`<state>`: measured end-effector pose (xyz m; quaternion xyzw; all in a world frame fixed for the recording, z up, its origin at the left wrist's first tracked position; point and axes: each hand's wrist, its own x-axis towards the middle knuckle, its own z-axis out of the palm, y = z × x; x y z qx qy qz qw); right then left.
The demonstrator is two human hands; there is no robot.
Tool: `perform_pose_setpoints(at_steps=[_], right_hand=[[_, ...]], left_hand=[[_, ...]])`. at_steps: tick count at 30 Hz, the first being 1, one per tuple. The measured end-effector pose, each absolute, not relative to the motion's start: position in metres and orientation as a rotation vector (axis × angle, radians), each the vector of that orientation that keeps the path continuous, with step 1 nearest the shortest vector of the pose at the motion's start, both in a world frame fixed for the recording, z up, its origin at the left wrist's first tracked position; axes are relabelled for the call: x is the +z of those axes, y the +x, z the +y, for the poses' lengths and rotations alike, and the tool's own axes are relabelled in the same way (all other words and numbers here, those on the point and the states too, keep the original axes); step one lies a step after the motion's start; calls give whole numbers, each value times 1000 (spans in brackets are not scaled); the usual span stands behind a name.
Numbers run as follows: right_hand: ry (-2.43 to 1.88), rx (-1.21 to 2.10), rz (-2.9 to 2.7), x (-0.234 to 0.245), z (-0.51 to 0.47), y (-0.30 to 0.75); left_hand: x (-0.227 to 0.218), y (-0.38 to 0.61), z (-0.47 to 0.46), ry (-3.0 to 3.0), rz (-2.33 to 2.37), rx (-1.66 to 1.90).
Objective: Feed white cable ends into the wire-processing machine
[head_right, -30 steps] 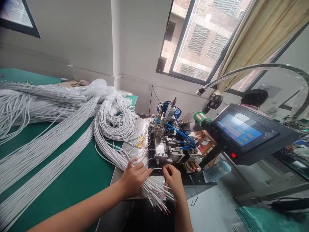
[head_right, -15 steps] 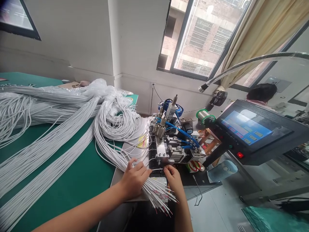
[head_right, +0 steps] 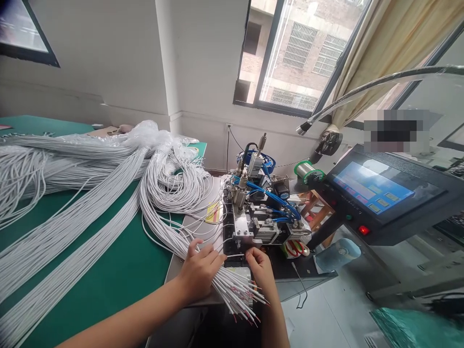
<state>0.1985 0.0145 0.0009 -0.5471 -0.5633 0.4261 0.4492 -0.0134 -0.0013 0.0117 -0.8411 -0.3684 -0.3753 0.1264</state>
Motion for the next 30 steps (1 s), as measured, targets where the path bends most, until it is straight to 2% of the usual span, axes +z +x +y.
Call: perform_pose_setpoints(at_steps=[15,25,30], right_hand=[[-1300,1375,-1101,-12,19,197],[-1342,1195,-1071,-18,-3,205],[-1290,1174,-1110,0,-20,213]], left_hand=[[16,-13,-2,-2481,-1179,-1013],[14,-16,-1,-2521,-1298,-894],[12,-18,2,-2467,-1058,-1049]])
